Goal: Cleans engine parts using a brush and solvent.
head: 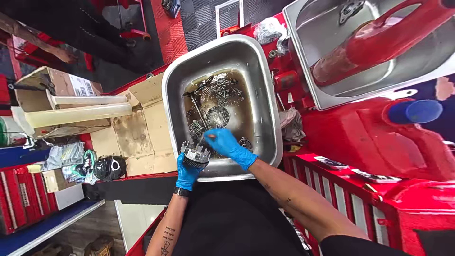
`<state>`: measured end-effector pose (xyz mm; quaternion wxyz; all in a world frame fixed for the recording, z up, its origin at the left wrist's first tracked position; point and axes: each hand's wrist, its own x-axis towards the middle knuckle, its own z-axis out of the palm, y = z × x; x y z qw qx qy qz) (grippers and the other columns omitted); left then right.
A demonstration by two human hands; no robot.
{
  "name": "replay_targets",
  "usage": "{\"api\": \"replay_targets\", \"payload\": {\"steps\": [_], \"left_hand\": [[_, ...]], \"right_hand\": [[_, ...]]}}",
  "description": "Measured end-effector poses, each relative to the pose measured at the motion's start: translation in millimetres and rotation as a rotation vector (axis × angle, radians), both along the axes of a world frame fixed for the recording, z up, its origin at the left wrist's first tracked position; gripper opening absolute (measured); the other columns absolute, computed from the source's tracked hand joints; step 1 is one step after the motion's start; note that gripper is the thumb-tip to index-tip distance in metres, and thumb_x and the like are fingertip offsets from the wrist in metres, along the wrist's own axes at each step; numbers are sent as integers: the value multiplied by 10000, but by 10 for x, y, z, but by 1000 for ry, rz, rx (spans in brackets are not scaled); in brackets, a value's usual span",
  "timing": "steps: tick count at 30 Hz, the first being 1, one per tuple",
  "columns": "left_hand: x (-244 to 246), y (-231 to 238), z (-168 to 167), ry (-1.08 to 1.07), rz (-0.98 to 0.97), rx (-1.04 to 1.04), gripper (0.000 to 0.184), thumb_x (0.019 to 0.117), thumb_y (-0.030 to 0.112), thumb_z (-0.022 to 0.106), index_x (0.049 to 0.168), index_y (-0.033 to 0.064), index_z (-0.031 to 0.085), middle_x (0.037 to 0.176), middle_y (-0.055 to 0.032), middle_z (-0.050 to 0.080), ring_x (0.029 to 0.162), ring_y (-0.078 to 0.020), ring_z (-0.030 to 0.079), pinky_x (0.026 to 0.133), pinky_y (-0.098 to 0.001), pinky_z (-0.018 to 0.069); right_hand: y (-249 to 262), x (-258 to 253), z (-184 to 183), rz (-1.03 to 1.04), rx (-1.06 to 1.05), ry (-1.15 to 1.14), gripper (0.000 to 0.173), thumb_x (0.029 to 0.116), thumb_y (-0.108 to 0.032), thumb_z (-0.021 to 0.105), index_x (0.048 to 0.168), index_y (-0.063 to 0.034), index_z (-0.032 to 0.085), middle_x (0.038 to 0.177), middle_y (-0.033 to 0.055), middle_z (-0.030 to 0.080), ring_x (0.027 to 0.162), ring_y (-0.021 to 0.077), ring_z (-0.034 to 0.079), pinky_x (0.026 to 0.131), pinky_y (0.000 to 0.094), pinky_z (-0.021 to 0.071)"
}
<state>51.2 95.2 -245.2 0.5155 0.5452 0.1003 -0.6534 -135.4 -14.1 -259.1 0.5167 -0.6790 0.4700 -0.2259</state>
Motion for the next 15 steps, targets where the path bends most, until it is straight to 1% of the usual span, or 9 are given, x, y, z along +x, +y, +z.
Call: {"api": "replay_targets", "payload": {"steps": [2, 3, 5, 7, 8, 10, 11, 13, 15], "left_hand": [[-5, -29, 59, 10, -1, 25, 761, 898, 664, 541, 1457, 161, 428, 1384, -253, 549, 1203, -476, 576, 878, -686, 516], [4, -3, 73, 21, -5, 26, 779, 894, 696, 520, 1458, 166, 433, 1380, -251, 557, 1201, -476, 582, 876, -685, 522], [5, 7, 86, 62, -23, 35, 821, 881, 742, 489, 1468, 170, 431, 1384, -250, 559, 1207, -476, 582, 883, -675, 527], [-14, -9, 102, 92, -9, 55, 872, 867, 799, 436, 1488, 187, 424, 1411, -251, 547, 1232, -483, 567, 902, -680, 515], [-10, -16, 105, 105, 1, 60, 888, 860, 816, 428, 1490, 191, 427, 1419, -251, 541, 1243, -487, 560, 914, -689, 506], [-10, 34, 104, 126, 4, 71, 898, 851, 830, 418, 1476, 185, 448, 1404, -252, 556, 1232, -486, 570, 912, -684, 512], [-24, 35, 100, 133, -7, 78, 896, 846, 838, 408, 1460, 187, 463, 1382, -249, 573, 1210, -477, 587, 896, -668, 526], [-38, 4, 84, 152, -3, 89, 910, 832, 847, 415, 1464, 195, 457, 1387, -250, 565, 1211, -480, 583, 895, -667, 524], [-23, 1, 65, 153, 18, 97, 912, 830, 842, 432, 1473, 195, 452, 1403, -254, 553, 1230, -489, 567, 903, -685, 512]], "right_hand": [[-111, -51, -29, -110, 40, -95, 236, 977, -244, 646, 1086, -82, 779, 1011, 95, 772, 969, 199, 733, 916, 435, 570], [-84, -8, -4, -63, 81, -174, 217, 970, -254, 668, 1076, -104, 783, 1008, 54, 774, 953, 137, 728, 912, 380, 580], [-20, 73, -42, 47, 44, -199, 234, 979, -243, 644, 1087, -85, 779, 1024, 85, 772, 972, 179, 729, 925, 420, 564], [-100, 23, -126, -18, -64, -108, 247, 988, -205, 615, 1106, -58, 775, 1053, 132, 766, 1005, 251, 733, 942, 480, 560], [-134, -5, -93, -62, -59, -126, 233, 985, -206, 633, 1093, -62, 780, 1035, 120, 770, 983, 228, 737, 932, 454, 571], [-40, 20, 27, 44, -6, -224, 221, 982, -225, 648, 1077, -78, 783, 1013, 80, 774, 958, 163, 733, 920, 390, 581], [-1, 45, 26, 112, -9, -222, 233, 987, -227, 633, 1078, -71, 779, 1017, 96, 772, 967, 190, 733, 922, 420, 573], [-86, 24, -49, 83, -44, -128, 253, 992, -230, 607, 1082, -62, 773, 1015, 129, 766, 980, 254, 733, 919, 489, 560], [-151, -13, -3, 25, -47, -135, 231, 981, -234, 633, 1063, -78, 783, 994, 103, 771, 950, 212, 735, 898, 447, 571]]}}
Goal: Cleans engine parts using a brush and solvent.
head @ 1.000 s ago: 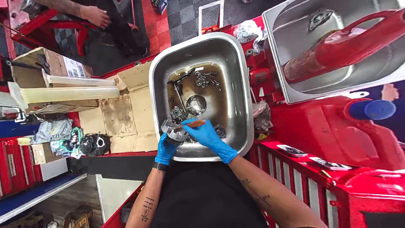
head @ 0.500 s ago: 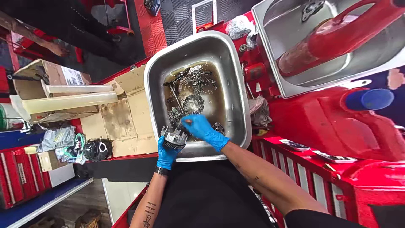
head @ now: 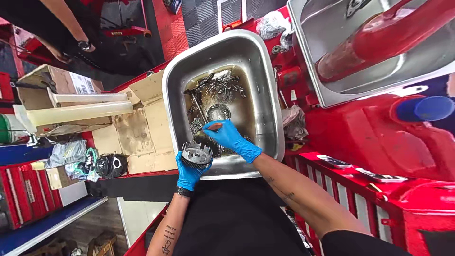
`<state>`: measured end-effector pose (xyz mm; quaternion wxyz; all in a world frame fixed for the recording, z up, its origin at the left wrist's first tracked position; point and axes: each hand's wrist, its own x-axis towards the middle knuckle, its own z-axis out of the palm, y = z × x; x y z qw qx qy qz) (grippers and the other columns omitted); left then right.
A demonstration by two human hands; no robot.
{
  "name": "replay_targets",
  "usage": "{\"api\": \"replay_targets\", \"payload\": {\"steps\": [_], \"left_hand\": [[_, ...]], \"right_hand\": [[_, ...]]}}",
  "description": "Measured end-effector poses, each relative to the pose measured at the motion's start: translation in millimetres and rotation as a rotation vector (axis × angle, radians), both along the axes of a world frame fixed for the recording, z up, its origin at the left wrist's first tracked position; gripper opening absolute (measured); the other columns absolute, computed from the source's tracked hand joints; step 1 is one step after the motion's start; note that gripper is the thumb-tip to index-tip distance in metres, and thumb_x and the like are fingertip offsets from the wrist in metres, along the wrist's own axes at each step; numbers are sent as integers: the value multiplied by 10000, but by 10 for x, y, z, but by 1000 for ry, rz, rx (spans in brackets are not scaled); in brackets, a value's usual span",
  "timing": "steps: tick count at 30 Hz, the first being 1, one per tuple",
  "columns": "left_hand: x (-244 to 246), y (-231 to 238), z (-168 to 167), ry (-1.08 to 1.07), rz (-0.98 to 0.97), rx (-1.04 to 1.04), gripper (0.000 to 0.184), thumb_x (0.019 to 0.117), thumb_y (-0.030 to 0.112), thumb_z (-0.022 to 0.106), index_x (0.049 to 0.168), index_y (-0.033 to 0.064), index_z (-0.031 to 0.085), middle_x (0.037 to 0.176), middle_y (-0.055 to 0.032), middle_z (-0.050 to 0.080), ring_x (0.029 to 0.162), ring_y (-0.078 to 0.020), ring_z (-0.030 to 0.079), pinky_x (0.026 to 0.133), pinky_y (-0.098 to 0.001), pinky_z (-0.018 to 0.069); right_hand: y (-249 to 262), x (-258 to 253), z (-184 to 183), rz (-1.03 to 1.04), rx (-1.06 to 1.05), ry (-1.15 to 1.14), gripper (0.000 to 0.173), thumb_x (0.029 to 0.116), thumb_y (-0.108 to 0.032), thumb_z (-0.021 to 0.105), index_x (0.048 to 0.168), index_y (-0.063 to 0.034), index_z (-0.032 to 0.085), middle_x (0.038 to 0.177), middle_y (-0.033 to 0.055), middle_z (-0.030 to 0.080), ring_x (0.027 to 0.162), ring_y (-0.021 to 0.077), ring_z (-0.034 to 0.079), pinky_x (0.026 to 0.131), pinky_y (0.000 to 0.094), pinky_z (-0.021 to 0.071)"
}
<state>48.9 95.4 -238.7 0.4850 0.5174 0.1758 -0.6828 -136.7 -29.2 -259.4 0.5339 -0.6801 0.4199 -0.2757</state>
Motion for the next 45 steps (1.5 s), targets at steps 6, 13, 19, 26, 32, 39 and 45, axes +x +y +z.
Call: {"api": "replay_targets", "payload": {"steps": [6, 13, 19, 26, 32, 39, 45], "left_hand": [[-37, -34, 32, -13, 0, 8, 879, 862, 834, 366, 1459, 196, 459, 1388, -236, 566, 1226, -473, 572, 904, -688, 506], [-83, 22, 1, 54, -40, 50, 919, 848, 879, 305, 1412, 182, 508, 1285, -239, 626, 1103, -449, 642, 822, -629, 561], [-66, 51, 7, 60, -90, 61, 916, 855, 878, 281, 1399, 184, 529, 1269, -232, 638, 1096, -442, 646, 815, -630, 561], [28, 31, 35, 59, -75, 12, 891, 854, 857, 332, 1407, 185, 520, 1309, -229, 621, 1156, -457, 618, 847, -672, 538], [66, -49, 42, -116, -181, -12, 758, 942, 738, 319, 1417, 174, 496, 1295, -213, 629, 1137, -420, 632, 858, -635, 548], [214, 34, 106, -173, -144, -107, 677, 941, 688, 417, 1366, 171, 519, 1242, -177, 657, 1098, -373, 660, 824, -594, 572], [371, -9, 109, -158, -38, -362, 550, 913, 509, 620, 1299, 122, 564, 1170, -141, 691, 1070, -279, 688, 871, -505, 596]], "right_hand": [[122, 39, -3, 8, -37, -71, 226, 983, -219, 633, 1073, -77, 784, 1022, 95, 772, 975, 196, 734, 925, 413, 572], [88, 52, 2, -37, 30, -128, 201, 973, -221, 665, 1063, -90, 788, 1010, 54, 775, 953, 120, 728, 918, 353, 580], [90, -13, 11, -26, -4, -66, 205, 975, -216, 655, 1063, -84, 786, 1003, 69, 775, 945, 148, 734, 911, 374, 582], [152, -43, 87, -50, 3, -40, 208, 973, -217, 651, 1061, -83, 784, 1006, 74, 774, 945, 158, 735, 902, 385, 585], [272, 26, 102, -59, -50, 21, 228, 980, -220, 632, 1070, -76, 783, 1023, 97, 773, 967, 210, 740, 913, 429, 583], [86, 52, -445, -165, 163, 255, 275, 998, -265, 620, 1127, -69, 763, 1063, 157, 756, 1044, 315, 713, 961, 533, 531], [460, 449, -652, 128, 250, 242, 294, 1003, -261, 582, 1111, -58, 767, 1073, 172, 750, 1068, 335, 703, 973, 558, 521]]}}
